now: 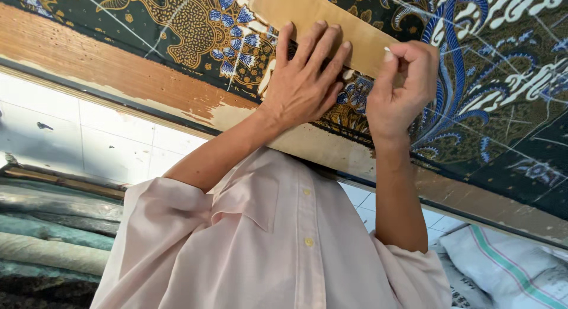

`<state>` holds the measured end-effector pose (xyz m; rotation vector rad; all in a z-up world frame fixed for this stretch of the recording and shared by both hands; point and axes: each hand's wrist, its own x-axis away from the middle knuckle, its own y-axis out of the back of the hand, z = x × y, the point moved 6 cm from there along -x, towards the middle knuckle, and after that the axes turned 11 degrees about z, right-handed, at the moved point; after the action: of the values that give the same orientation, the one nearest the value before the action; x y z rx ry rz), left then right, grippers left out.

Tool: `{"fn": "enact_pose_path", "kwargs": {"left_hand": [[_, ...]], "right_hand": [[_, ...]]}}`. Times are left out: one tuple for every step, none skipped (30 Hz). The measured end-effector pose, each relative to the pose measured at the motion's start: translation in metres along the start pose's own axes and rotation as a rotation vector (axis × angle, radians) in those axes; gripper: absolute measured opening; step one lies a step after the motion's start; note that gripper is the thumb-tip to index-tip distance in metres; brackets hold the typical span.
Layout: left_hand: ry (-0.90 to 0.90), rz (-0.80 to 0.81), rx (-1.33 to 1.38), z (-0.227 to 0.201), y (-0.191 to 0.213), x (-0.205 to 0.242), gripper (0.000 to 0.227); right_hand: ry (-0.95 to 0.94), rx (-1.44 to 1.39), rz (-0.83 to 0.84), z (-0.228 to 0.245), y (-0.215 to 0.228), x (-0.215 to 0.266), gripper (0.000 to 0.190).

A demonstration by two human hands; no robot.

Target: The person places cardboard templates onto a patterned fabric laid on a wooden table and uses a white marking tool to trace the template outlines. They repeatedly reposition the templates to mark multiple sections of the fabric.

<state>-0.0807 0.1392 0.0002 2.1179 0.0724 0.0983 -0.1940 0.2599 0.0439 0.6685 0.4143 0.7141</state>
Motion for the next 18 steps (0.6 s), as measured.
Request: {"fn": "enact_pose_path", "kwargs": {"left_hand": [[0.001,0.010,0.005,0.001,-0.002,0.000,0.068],[0.000,0.018,0.008,0.001,-0.003,0.000,0.068],[-0.001,0.025,0.011,0.002,-0.005,-0.001,0.068],[-0.004,0.033,0.014,0.002,-0.005,-0.001,0.068],[0.000,0.026,0.035,0.003,-0.004,-0.001,0.066],[0.005,0.018,0.055,0.003,-0.002,-0.001,0.065],[0.010,0.011,0.074,0.004,0.000,-0.002,0.063],[0.024,0.016,0.074,0.004,0.002,-0.002,0.062],[0.037,0.020,0.074,0.005,0.005,-0.002,0.061],[0.052,0.027,0.074,0.007,0.007,-0.002,0.060],[0.055,0.057,0.057,0.008,0.008,-0.002,0.065],[0.059,0.086,0.041,0.009,0.009,-0.002,0.070],[0.064,0.115,0.025,0.010,0.009,-0.003,0.075],[0.067,0.117,0.012,0.011,0.011,-0.003,0.076],[0.070,0.120,-0.001,0.013,0.012,-0.003,0.076],[0.075,0.124,-0.016,0.013,0.013,-0.002,0.077],[0.097,0.107,0.057,0.015,0.016,-0.001,0.076],[0.119,0.091,0.127,0.018,0.019,0.000,0.074]], "right_hand": [[0.070,0.031,0.023,0.006,-0.004,-0.010,0.010],[0.115,0.043,0.055,0.009,-0.010,-0.021,0.011],[0.159,0.053,0.087,0.013,-0.019,-0.032,0.012],[0.203,0.065,0.118,0.017,-0.028,-0.042,0.013],[0.230,0.056,0.163,0.020,-0.038,-0.053,0.012],[0.258,0.044,0.209,0.022,-0.048,-0.064,0.011],[0.285,0.032,0.255,0.024,-0.055,-0.071,0.010],[0.297,0.038,0.279,0.026,-0.060,-0.076,0.010],[0.308,0.043,0.303,0.026,-0.064,-0.081,0.010],[0.319,0.047,0.329,0.027,-0.067,-0.085,0.010],[0.328,0.055,0.336,0.028,-0.069,-0.087,0.011],[0.340,0.063,0.345,0.029,-0.070,-0.090,0.013],[0.351,0.071,0.354,0.030,-0.071,-0.092,0.015],[0.346,0.074,0.373,0.031,-0.071,-0.094,0.012],[0.340,0.077,0.392,0.031,-0.071,-0.095,0.010],[0.334,0.079,0.411,0.033,-0.071,-0.096,0.009],[0.358,0.087,0.439,0.035,-0.071,-0.097,0.009],[0.383,0.093,0.464,0.038,-0.071,-0.098,0.010]]}}
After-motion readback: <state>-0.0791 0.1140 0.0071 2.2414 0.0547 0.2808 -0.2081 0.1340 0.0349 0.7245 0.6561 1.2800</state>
